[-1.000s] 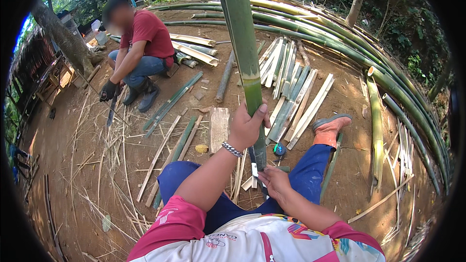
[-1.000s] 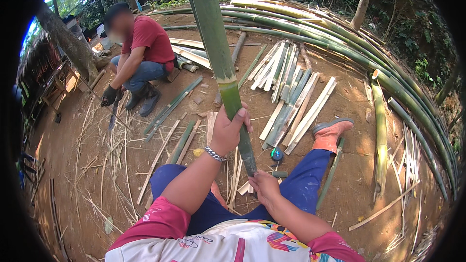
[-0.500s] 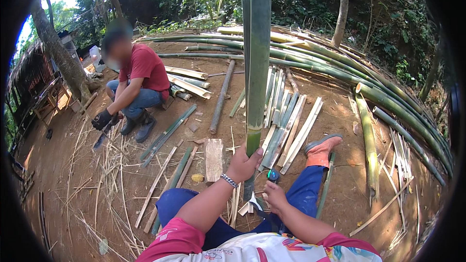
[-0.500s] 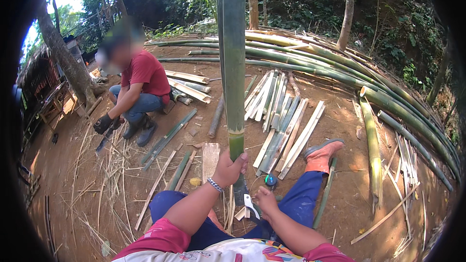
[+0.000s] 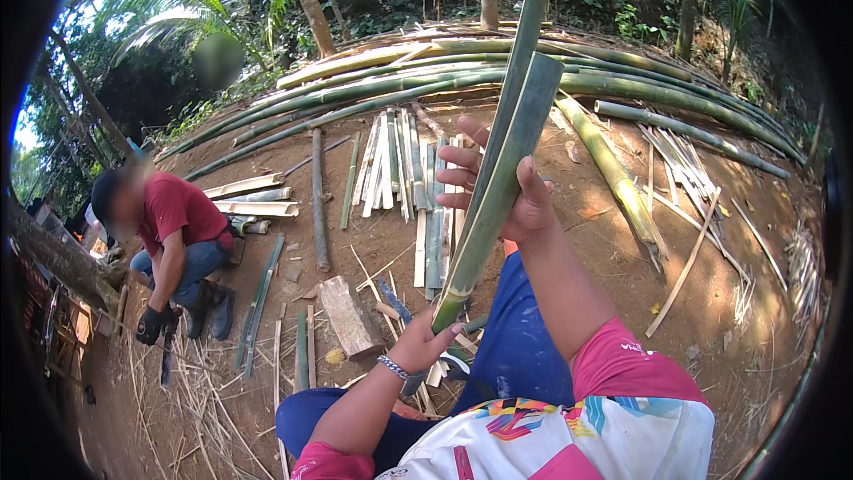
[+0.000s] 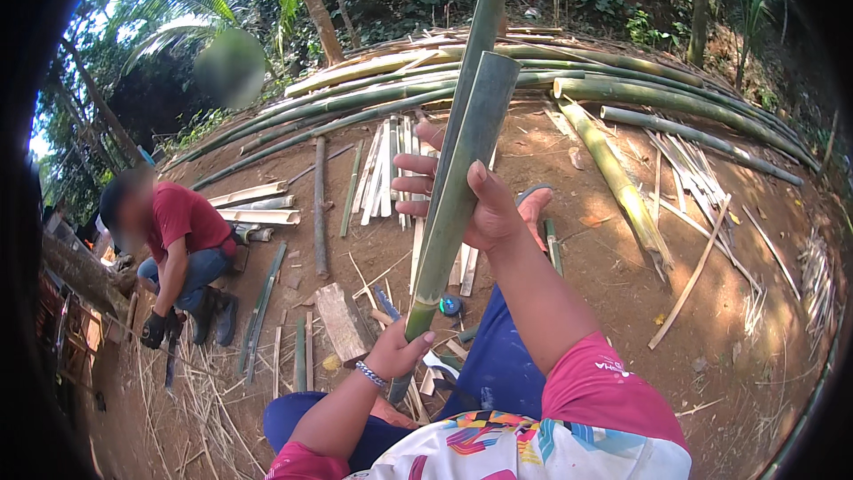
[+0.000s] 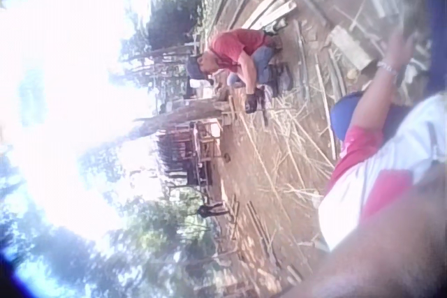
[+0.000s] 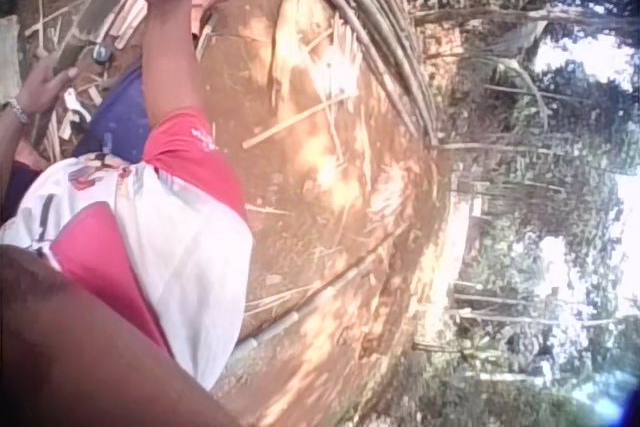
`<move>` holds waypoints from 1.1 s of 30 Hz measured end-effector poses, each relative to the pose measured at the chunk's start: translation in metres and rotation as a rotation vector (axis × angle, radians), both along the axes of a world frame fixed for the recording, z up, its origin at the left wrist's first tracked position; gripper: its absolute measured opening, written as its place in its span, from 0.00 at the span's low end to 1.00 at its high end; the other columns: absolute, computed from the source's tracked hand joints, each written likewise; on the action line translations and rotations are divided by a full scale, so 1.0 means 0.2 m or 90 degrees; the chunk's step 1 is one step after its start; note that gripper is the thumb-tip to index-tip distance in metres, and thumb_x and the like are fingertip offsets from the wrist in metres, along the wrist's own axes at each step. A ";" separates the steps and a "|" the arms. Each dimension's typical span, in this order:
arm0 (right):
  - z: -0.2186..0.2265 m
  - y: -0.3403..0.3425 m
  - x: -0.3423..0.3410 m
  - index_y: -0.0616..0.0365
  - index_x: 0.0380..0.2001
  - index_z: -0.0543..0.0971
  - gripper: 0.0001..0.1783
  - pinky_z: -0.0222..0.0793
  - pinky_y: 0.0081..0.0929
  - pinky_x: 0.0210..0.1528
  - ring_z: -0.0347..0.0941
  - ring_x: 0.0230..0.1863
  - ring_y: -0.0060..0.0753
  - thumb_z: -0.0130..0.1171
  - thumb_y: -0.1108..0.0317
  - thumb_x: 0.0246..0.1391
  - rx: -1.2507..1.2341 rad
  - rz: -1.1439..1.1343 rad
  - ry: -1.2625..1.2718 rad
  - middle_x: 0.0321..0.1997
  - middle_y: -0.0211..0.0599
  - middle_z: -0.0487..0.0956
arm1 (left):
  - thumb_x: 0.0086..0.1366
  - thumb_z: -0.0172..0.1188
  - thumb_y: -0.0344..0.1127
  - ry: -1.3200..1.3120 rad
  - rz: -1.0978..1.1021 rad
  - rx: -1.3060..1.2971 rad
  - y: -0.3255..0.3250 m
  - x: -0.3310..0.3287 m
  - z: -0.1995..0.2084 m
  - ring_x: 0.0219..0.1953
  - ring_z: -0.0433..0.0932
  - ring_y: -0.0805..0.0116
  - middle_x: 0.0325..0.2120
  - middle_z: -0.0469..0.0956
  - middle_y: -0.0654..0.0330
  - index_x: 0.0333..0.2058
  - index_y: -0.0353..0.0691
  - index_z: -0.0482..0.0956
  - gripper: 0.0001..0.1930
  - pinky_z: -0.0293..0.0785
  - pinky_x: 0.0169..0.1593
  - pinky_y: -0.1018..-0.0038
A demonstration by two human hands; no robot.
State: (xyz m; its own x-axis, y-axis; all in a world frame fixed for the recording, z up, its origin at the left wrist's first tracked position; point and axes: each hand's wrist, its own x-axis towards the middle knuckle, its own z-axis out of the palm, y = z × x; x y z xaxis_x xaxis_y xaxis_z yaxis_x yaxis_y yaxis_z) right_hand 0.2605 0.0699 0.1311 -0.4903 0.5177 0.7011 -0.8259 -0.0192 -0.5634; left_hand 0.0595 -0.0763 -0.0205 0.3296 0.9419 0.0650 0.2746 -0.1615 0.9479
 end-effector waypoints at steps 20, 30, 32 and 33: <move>-0.06 -0.14 0.19 0.53 0.45 0.72 0.17 0.80 0.38 0.38 0.80 0.33 0.32 0.63 0.56 0.63 -0.221 -0.169 -0.015 0.34 0.38 0.81 | 0.71 0.59 0.41 -0.034 -0.095 -0.152 0.00 0.06 -0.05 0.25 0.70 0.80 0.21 0.72 0.69 0.35 0.40 0.72 0.11 0.69 0.31 0.77; -0.07 -0.14 0.16 0.57 0.48 0.71 0.18 0.80 0.35 0.35 0.79 0.30 0.32 0.64 0.59 0.63 -0.197 -0.256 -0.031 0.33 0.39 0.80 | 0.67 0.64 0.41 -0.038 -0.139 -0.173 0.06 0.01 -0.05 0.34 0.78 0.74 0.30 0.81 0.64 0.41 0.37 0.77 0.13 0.74 0.43 0.73; -0.07 -0.16 0.12 0.58 0.51 0.71 0.20 0.80 0.34 0.35 0.79 0.30 0.32 0.64 0.60 0.63 -0.211 -0.278 -0.031 0.33 0.40 0.80 | 0.66 0.65 0.41 -0.010 -0.124 -0.166 0.07 -0.04 -0.05 0.38 0.79 0.74 0.33 0.81 0.63 0.43 0.36 0.78 0.15 0.74 0.46 0.72; -0.07 -0.17 0.11 0.59 0.52 0.71 0.21 0.80 0.34 0.35 0.79 0.30 0.32 0.63 0.60 0.63 -0.204 -0.288 -0.034 0.33 0.40 0.81 | 0.65 0.66 0.42 0.005 -0.116 -0.163 0.08 -0.05 -0.05 0.40 0.79 0.73 0.35 0.82 0.63 0.44 0.35 0.78 0.17 0.74 0.47 0.72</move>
State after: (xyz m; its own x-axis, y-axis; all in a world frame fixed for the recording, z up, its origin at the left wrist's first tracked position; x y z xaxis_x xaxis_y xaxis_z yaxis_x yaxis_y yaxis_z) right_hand 0.2816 0.0368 0.1176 -0.2000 0.8681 0.4544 -0.7626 0.1533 -0.6284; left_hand 0.0491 -0.0603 -0.0296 0.4941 0.8528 -0.1690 0.2700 0.0343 0.9623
